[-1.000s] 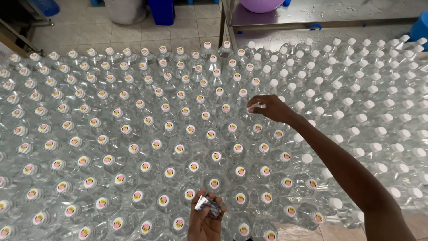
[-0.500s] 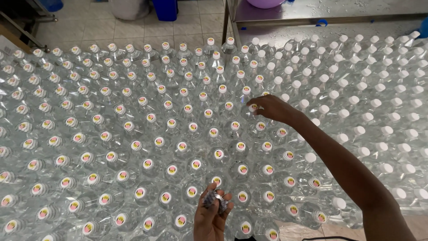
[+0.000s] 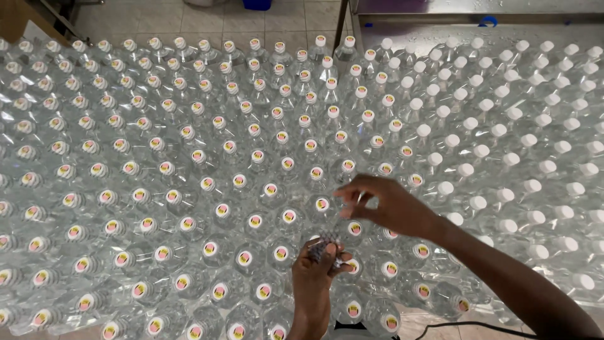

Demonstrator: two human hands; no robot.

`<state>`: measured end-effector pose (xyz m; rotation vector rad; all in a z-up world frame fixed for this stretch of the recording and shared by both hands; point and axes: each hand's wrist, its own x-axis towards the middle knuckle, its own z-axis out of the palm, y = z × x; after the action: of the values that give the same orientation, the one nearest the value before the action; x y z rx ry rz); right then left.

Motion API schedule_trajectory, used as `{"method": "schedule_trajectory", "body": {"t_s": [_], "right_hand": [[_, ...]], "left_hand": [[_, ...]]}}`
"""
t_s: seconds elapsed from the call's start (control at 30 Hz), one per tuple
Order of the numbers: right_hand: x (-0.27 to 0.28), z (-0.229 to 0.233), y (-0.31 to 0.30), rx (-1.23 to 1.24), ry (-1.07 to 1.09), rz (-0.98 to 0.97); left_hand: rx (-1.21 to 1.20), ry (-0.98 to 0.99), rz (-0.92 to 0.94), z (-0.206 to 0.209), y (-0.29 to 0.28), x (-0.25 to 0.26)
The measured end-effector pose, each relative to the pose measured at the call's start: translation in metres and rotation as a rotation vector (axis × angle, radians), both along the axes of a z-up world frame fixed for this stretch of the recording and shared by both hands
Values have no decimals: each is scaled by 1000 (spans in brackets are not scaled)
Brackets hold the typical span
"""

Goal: Applying small circular labels to the caps of bottled water

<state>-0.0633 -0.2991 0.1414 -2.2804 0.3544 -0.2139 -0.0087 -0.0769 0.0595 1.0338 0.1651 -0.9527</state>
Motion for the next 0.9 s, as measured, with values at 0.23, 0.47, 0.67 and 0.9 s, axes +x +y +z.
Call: {"method": "schedule_trajectory", "body": {"t_s": [0.23, 0.47, 0.67, 0.9], "right_hand": [[-24, -2, 45, 571, 170, -204], [-22, -9, 2, 603, 53, -330], [-20, -32, -137, 83, 80, -494], [-15, -70, -240, -118, 142, -421]], "left_hand": [[8, 7, -99, 19, -12, -6], [-84, 61, -146, -19, -1, -14], [-96, 113, -39, -61, 14, -13], [-75, 182, 35, -91, 25, -6]]}}
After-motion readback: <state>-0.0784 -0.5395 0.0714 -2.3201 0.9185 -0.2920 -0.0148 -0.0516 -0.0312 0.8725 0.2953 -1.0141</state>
